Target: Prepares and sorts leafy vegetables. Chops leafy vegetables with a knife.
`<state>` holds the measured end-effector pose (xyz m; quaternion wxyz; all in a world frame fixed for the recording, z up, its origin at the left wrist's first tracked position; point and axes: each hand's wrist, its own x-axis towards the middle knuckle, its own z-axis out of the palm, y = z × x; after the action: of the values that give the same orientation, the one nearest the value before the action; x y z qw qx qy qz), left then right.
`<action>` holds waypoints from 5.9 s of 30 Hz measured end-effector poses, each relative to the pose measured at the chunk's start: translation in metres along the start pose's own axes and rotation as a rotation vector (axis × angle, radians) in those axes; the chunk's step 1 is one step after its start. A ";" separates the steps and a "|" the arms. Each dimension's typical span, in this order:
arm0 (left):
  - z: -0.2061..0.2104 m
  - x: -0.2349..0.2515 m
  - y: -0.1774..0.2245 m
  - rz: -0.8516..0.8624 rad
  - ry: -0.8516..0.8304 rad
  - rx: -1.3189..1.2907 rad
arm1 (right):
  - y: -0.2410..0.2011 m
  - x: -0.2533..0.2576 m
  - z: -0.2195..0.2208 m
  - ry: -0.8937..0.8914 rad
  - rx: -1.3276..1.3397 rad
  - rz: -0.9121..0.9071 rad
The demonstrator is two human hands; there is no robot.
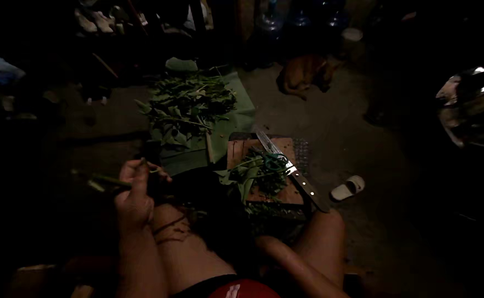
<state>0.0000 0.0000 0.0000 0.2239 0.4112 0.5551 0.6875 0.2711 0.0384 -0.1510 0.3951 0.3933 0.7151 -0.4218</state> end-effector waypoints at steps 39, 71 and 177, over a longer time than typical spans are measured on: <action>0.160 0.068 -0.010 -0.001 -0.957 0.945 | -0.002 -0.119 -0.101 1.070 0.288 -0.285; 0.124 0.079 -0.084 -0.596 -0.660 0.034 | -0.034 -0.087 -0.100 1.119 0.286 -0.323; 0.155 0.065 0.016 -0.071 -0.901 0.634 | 0.057 -0.132 -0.118 1.207 1.072 -0.820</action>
<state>0.0923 0.1352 0.0428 0.3274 0.6932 0.5977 0.2348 0.3445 0.1352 -0.0097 -0.4646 0.3933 0.5923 -0.5279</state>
